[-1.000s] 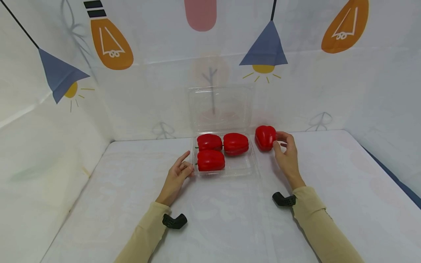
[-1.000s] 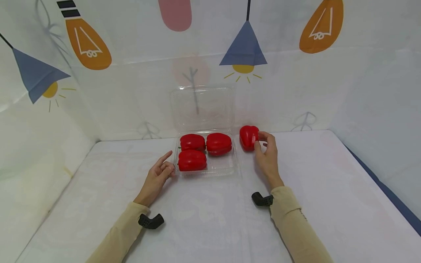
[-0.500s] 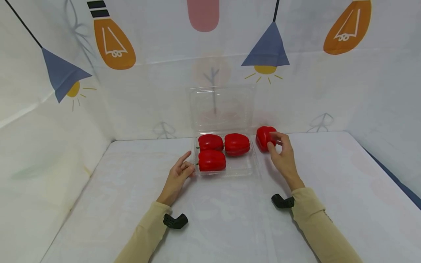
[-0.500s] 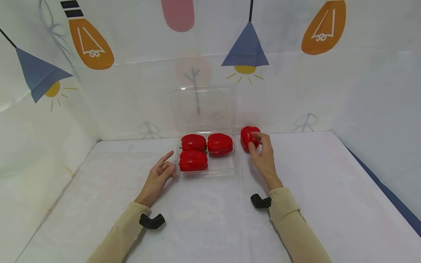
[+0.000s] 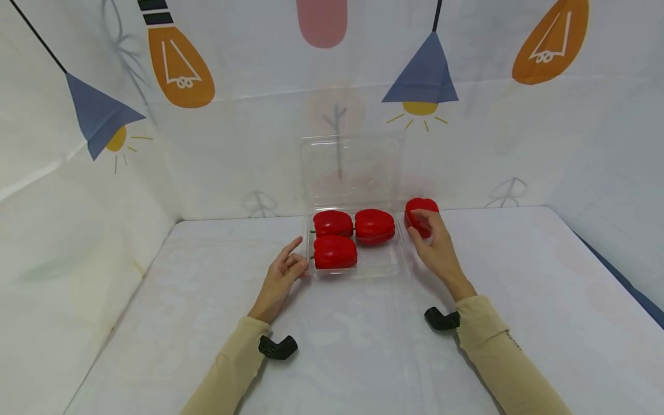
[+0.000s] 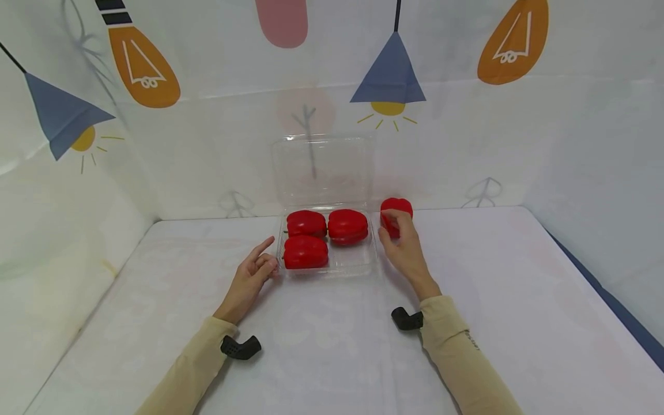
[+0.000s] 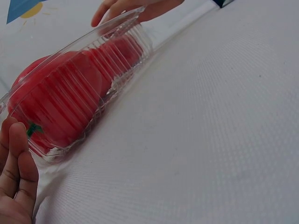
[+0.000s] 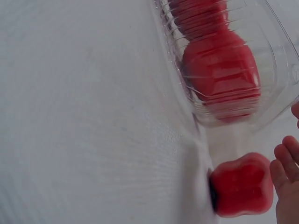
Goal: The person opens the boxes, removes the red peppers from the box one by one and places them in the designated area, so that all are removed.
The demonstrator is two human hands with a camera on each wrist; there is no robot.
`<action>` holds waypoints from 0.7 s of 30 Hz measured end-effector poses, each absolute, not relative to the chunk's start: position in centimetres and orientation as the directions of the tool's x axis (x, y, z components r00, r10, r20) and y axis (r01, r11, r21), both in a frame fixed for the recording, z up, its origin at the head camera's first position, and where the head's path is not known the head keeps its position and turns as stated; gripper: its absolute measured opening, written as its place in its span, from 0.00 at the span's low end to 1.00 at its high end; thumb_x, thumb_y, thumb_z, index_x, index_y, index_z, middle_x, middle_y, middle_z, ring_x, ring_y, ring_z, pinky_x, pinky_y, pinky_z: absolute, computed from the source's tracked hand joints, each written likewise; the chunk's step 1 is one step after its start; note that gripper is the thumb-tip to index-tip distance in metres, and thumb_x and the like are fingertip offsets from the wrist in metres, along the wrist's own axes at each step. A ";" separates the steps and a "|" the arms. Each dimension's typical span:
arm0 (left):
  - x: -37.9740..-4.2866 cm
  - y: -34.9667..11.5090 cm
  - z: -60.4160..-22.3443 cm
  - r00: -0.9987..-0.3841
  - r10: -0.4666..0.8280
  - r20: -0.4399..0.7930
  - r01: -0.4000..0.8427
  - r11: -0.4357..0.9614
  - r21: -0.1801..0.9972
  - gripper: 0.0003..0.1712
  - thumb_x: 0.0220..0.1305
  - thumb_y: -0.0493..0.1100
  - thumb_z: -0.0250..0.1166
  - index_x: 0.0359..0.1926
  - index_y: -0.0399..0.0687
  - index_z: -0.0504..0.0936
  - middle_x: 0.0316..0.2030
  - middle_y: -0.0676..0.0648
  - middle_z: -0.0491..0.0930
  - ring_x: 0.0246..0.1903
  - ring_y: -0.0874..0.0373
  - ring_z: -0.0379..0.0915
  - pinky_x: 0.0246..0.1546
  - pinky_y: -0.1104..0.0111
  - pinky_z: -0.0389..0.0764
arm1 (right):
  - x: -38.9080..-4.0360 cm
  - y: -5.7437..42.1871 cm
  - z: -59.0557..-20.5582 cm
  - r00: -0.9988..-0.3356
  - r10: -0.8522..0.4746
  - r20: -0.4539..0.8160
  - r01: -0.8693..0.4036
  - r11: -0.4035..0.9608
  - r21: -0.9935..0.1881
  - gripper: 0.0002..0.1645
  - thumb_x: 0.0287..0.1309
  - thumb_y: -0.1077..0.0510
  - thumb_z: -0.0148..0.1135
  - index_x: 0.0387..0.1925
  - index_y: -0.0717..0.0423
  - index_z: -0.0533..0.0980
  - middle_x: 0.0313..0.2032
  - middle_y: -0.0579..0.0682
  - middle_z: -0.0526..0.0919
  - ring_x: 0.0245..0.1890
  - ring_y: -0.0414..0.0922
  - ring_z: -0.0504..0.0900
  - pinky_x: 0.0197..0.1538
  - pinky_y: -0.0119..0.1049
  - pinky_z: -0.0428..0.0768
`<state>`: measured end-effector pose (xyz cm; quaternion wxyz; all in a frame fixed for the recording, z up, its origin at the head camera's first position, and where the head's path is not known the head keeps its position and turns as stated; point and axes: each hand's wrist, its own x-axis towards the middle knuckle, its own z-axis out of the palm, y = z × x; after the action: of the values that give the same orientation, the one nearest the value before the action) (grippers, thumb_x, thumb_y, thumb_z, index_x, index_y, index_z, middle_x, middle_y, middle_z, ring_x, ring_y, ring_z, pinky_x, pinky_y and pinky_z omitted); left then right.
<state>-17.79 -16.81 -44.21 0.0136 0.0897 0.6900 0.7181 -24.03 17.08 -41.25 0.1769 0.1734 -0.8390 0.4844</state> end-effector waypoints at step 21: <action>-18.0 -16.7 -44.2 -0.983 0.143 0.118 0.109 -0.070 0.992 0.35 0.67 0.37 0.58 0.71 0.45 0.55 0.37 0.47 0.74 0.37 0.62 0.74 0.43 0.75 0.79 | -23.9 15.1 -40.1 -0.834 -0.315 0.454 -0.552 0.483 -0.679 0.29 0.57 0.66 0.62 0.60 0.61 0.65 0.57 0.57 0.70 0.60 0.53 0.68 0.61 0.54 0.70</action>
<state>-17.96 -16.74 -44.17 0.0116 0.0923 0.6818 0.7256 -23.87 15.14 -40.05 0.1349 0.2549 -0.8506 0.4397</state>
